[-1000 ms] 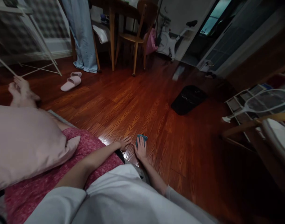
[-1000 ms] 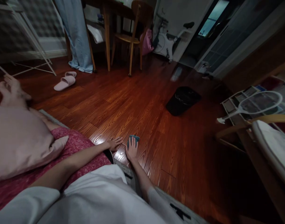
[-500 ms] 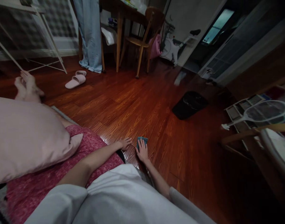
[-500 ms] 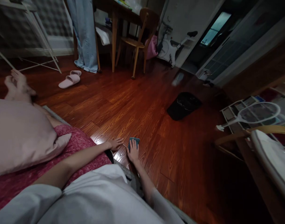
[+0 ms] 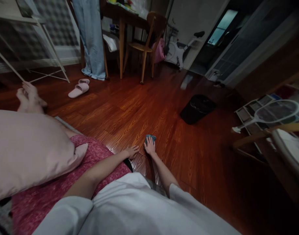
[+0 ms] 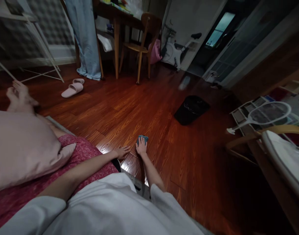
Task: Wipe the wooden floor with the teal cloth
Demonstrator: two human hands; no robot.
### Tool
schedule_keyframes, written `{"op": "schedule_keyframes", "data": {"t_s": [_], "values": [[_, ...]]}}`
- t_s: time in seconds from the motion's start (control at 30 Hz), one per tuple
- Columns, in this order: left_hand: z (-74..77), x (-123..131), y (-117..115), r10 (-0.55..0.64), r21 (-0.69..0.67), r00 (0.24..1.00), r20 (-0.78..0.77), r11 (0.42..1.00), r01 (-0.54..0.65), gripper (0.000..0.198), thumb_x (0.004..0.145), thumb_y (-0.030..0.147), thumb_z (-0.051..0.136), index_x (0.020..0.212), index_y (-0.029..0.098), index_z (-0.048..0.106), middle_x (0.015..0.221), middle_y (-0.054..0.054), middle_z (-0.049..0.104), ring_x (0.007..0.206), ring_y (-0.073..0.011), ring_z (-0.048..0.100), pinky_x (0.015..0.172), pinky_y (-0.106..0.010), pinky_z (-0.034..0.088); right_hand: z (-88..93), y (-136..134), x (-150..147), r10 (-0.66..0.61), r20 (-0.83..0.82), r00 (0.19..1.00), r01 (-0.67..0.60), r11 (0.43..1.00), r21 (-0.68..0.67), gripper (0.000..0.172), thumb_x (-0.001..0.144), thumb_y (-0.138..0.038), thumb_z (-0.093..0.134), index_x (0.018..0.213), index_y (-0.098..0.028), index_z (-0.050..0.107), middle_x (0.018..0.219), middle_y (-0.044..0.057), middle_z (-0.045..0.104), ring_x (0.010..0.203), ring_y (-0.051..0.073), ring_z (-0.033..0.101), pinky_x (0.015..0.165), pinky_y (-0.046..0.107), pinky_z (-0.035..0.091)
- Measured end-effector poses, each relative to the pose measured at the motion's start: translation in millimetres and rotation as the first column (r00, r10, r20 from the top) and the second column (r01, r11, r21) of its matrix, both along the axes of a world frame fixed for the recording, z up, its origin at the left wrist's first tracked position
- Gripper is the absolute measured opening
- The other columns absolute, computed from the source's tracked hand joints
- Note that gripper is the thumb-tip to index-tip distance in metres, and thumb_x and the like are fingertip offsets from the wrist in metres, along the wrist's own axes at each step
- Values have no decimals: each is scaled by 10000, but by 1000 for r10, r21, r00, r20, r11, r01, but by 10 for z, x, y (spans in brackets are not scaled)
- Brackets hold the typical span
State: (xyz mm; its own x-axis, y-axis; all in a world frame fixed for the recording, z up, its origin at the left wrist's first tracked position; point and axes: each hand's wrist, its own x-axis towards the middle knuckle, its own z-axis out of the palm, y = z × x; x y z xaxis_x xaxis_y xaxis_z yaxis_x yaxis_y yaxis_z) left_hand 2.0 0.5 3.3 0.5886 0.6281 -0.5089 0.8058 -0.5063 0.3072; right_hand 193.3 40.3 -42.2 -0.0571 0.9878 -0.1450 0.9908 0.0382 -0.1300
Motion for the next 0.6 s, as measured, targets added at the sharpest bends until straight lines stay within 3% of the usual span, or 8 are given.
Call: {"op": "schedule_keyframes", "data": {"t_s": [0.1,0.23,0.37,0.47,0.6], "values": [[-18,6,14,5,-5,1000,13,1000,-5,726,884,286,596,1549,333,308,1648,-75,184,1505,-325,173,1135,-684,173,-28,-181,11,27,11,1000,-27,1000,2,608,998,-412,278,1575,-229,223,1661,53,176,1517,200,142,1191,446,182],[-92,-1,18,13,-17,999,31,1000,-12,731,881,296,588,1553,328,301,1649,-70,175,1505,-324,171,1138,-684,163,-227,-870,97,122,20,992,-123,989,86,616,999,-431,275,1577,-227,216,1667,54,142,1529,202,83,1205,457,136],[-160,-10,10,13,-21,1000,23,1000,-12,746,875,292,606,1556,307,304,1657,-65,135,1512,-326,137,1153,-654,167,-389,-1460,161,132,45,990,-137,982,132,618,1009,-442,246,1585,-229,180,1671,63,116,1533,209,53,1211,477,105],[-160,-17,2,3,-13,1000,5,1000,-3,765,873,293,620,1562,303,288,1662,-67,108,1514,-339,109,1146,-663,171,-396,-1450,166,121,53,991,-127,983,134,618,1011,-448,238,1587,-233,168,1670,66,120,1533,211,55,1213,476,92],[-110,-32,-6,-20,-4,1000,-16,1000,20,753,887,279,592,1568,293,272,1662,-73,97,1515,-333,109,1141,-670,179,-292,-882,225,14,36,999,-18,991,133,624,1010,-439,224,1585,-204,175,1669,76,121,1531,210,60,1213,476,79]]}}
